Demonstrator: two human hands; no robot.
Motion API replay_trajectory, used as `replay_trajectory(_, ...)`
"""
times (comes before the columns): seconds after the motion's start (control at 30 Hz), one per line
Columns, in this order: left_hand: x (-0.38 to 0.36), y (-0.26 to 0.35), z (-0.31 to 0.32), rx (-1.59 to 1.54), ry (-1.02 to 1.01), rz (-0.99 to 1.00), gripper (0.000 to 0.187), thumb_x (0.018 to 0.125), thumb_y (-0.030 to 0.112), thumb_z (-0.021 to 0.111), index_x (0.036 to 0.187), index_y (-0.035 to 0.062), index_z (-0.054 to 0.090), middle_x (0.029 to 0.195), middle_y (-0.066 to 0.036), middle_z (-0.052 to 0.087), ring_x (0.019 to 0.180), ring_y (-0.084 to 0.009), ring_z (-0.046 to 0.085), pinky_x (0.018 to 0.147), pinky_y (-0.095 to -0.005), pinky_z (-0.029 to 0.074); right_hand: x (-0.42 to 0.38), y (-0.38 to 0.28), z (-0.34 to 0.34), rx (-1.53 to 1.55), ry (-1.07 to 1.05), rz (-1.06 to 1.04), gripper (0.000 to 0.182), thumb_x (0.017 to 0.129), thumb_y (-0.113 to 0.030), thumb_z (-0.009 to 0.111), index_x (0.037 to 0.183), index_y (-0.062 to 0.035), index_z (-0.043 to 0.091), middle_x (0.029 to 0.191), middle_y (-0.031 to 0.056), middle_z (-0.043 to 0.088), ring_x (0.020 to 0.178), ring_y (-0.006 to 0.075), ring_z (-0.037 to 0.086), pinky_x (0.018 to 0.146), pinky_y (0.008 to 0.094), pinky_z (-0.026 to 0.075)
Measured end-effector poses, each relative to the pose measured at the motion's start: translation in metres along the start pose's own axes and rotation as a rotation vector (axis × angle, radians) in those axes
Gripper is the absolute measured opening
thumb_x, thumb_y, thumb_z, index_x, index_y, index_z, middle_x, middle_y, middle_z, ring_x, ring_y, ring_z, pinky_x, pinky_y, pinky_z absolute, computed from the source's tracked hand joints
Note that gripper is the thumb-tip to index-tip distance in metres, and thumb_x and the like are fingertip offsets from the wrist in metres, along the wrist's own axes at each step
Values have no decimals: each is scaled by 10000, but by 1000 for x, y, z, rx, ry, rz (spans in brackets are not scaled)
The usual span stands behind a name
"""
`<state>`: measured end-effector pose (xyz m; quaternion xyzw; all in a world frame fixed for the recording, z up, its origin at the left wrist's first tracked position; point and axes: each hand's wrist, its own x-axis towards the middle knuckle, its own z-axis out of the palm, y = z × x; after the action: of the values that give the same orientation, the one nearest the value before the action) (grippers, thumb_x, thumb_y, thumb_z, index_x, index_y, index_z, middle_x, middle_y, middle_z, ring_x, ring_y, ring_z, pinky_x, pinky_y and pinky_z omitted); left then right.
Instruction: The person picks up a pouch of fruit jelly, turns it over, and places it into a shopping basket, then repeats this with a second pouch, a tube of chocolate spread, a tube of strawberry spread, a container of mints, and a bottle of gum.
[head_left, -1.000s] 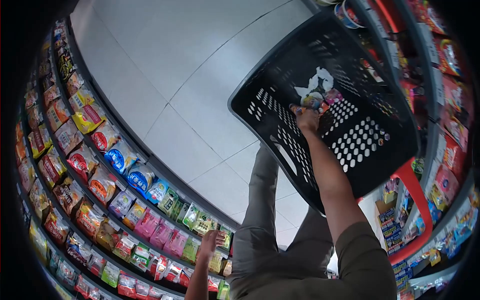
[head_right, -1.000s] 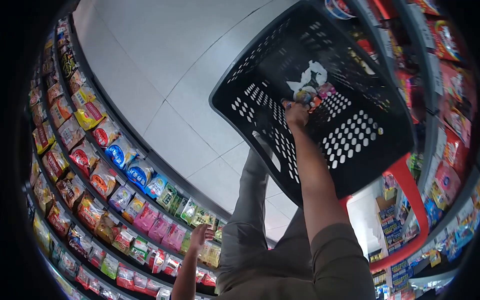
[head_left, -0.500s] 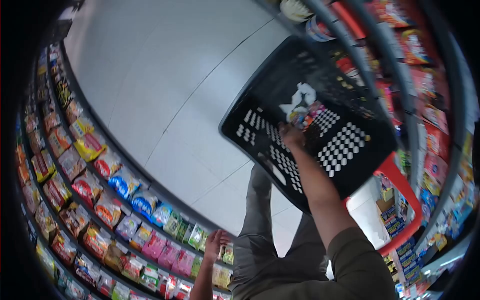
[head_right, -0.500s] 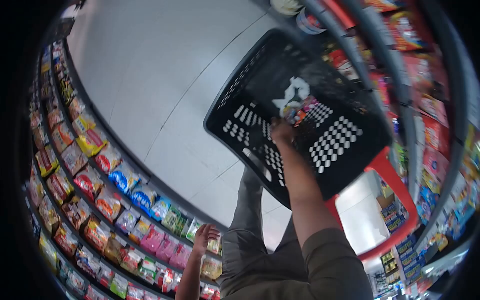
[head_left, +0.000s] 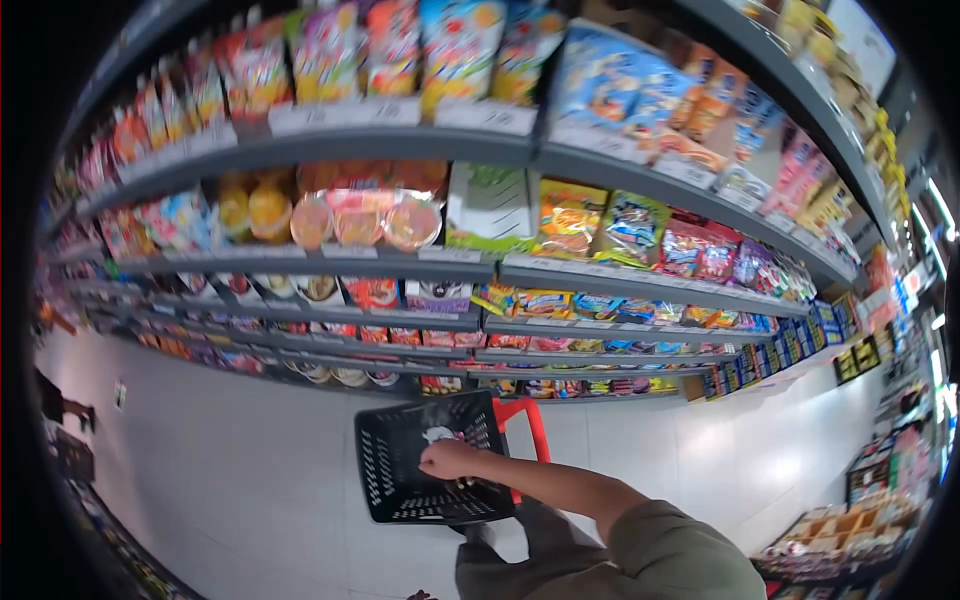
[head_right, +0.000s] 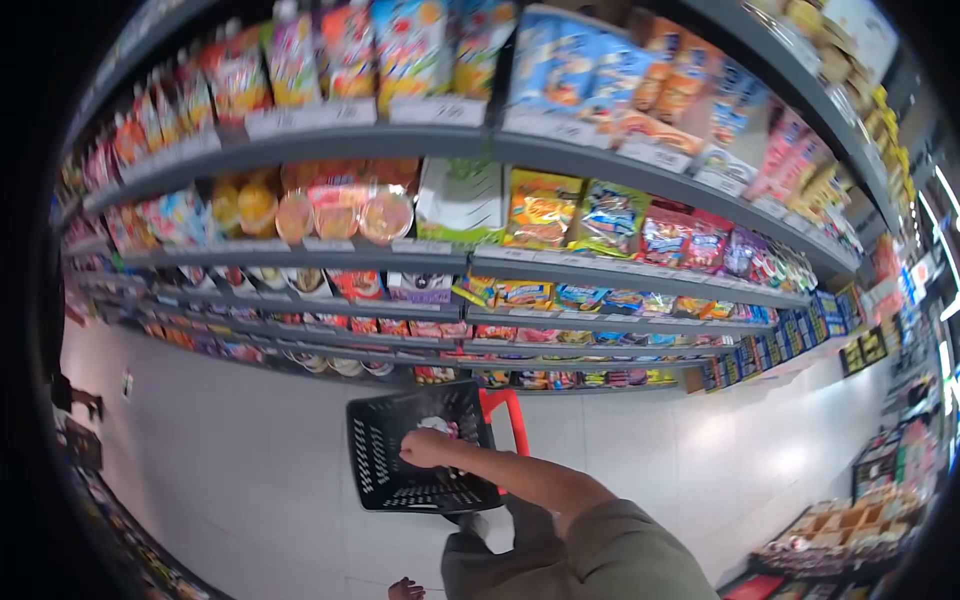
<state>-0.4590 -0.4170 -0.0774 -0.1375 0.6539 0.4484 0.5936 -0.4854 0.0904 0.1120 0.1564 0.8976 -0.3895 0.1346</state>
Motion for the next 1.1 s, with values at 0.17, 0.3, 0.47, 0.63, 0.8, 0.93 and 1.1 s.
replay_trajectory(0.17, 6, 86, 13, -93, -47, 149, 405, 977, 402, 487, 1137, 44, 587, 900, -153, 690, 744, -253, 687, 628, -388, 580, -121, 4, -49, 238, 262, 29, 304, 928, -348, 581, 955, -78, 716, 852, 146, 707, 840, 361, 676, 744, 467, 527)
replay_trajectory(0.3, 1, 118, 65, -70, 3, 156, 403, 970, 403, 515, 1140, 45, 588, 903, -157, 691, 756, -264, 691, 630, -397, 581, -221, 42, -46, 279, 244, 68, 307, 950, -357, 556, 973, -91, 707, 861, 147, 695, 833, 358, 671, 750, 458, 524)
replay_trajectory(0.47, 2, 137, 167, 158, 131, 34, 399, 978, 325, 523, 1151, -33, 553, 968, -203, 689, 811, -329, 705, 678, -433, 587, -329, 125, -31, 184, 299, 28, 289, 949, -345, 554, 1007, -104, 702, 899, 155, 696, 835, 360, 667, 769, 451, 524)
replay_trajectory(0.63, -34, 186, 321, 302, 105, 266, 279, 955, 262, 570, 1053, 3, 609, 915, -141, 698, 755, -252, 706, 633, -357, 582, -414, 200, -31, 395, 304, 140, 306, 956, -350, 568, 1056, -99, 711, 913, 107, 726, 807, 254, 714, 782, 376, 546)
replay_trajectory(0.8, -33, 217, 411, 450, 217, 379, 299, 975, 288, 563, 1080, 10, 604, 940, -97, 679, 833, -217, 689, 671, -360, 591, -467, 234, -58, 250, 309, 182, 315, 959, -367, 565, 1081, -119, 718, 909, 68, 738, 829, 221, 716, 792, 351, 550)
replay_trajectory(0.93, -8, 223, 429, 501, 285, 511, 344, 985, 341, 548, 1059, 12, 614, 936, -72, 666, 838, -195, 675, 671, -351, 586, -478, 250, -86, 203, 369, 154, 316, 957, -370, 573, 1086, -121, 719, 914, 67, 739, 853, 222, 715, 794, 344, 550)
replay_trajectory(1.1, 2, 245, 453, 333, 233, 467, 508, 961, 475, 570, 1006, -27, 631, 836, -154, 696, 695, -241, 689, 620, -353, 565, -489, 236, -131, 410, 519, 125, 294, 941, -370, 582, 1049, -127, 709, 923, 138, 705, 876, 358, 667, 786, 418, 536)
